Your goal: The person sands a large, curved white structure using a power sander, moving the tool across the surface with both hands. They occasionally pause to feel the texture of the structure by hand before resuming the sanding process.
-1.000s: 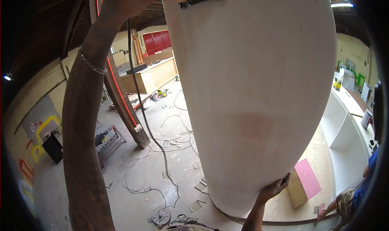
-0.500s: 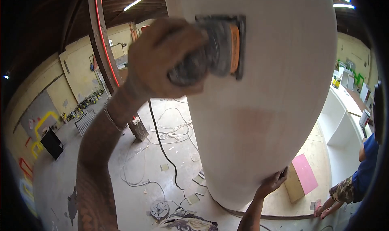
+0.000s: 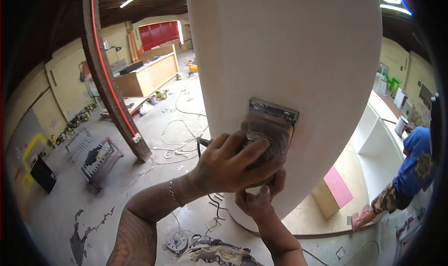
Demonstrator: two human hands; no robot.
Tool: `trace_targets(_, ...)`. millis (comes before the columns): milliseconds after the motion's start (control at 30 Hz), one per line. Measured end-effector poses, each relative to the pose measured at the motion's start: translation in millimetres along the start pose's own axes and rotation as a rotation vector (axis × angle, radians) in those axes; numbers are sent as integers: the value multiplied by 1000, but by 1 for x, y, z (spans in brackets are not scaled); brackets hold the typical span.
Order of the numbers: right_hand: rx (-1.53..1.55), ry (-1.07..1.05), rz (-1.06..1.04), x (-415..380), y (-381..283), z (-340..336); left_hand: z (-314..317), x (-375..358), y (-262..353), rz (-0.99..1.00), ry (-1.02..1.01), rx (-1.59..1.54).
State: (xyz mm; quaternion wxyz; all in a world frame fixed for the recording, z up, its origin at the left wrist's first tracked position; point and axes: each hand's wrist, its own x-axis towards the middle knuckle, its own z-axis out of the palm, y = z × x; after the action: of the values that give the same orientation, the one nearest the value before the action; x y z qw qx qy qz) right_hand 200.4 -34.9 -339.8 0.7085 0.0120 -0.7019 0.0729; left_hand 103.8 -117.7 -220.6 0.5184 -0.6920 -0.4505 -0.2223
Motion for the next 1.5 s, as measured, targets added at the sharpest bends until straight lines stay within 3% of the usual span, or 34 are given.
trace_targets(133, 94, -69, 185, 14, -10, 23, -18, 2, -5, -50, 37, -96)
trace_targets(233, 128, 9, 258, 8, -12, 41, -41, -3, -13, -39, -97, -117)
trace_targets(333, -233, 86, 326, 12, -17, 51, -58, -3, -24, -9, -106, -212)
trace_targets(400, -416, 150, 249, 30, -22, 60, -65, -4, -39, 13, -70, -262)
trace_targets(567, -399, 334, -250, 103, 6, 79, -94, 0, -99, 0, 21, -607)
trace_targets(667, -529, 339, -340, 145, -11, 74, -112, -45, -114, -29, 203, -695)
trace_targets(733, -627, 331, -367, 177, -31, 70, -111, -94, -114, -96, 183, -938)
trace_targets(867, -611, 233, -464, 246, -41, 56, -81, -206, -99, -340, 8, -1048)
trace_targets(900, -585, 107, -487, 274, -39, 42, -64, -230, -91, -429, -20, -1070)
trace_targets(967, -594, -7, -489, 319, -38, 30, -36, -297, -68, -731, -117, -1177)
trace_targets(1100, -611, -71, -482, 389, -48, 34, -23, -359, -48, -942, -295, -1299)
trace_targets(1300, -622, -37, -500, 427, -50, 58, -11, -412, -25, -944, -422, -1376)
trace_targets(1500, -710, 22, -572, 376, -48, 76, -12, -433, -36, -965, -508, -1477)
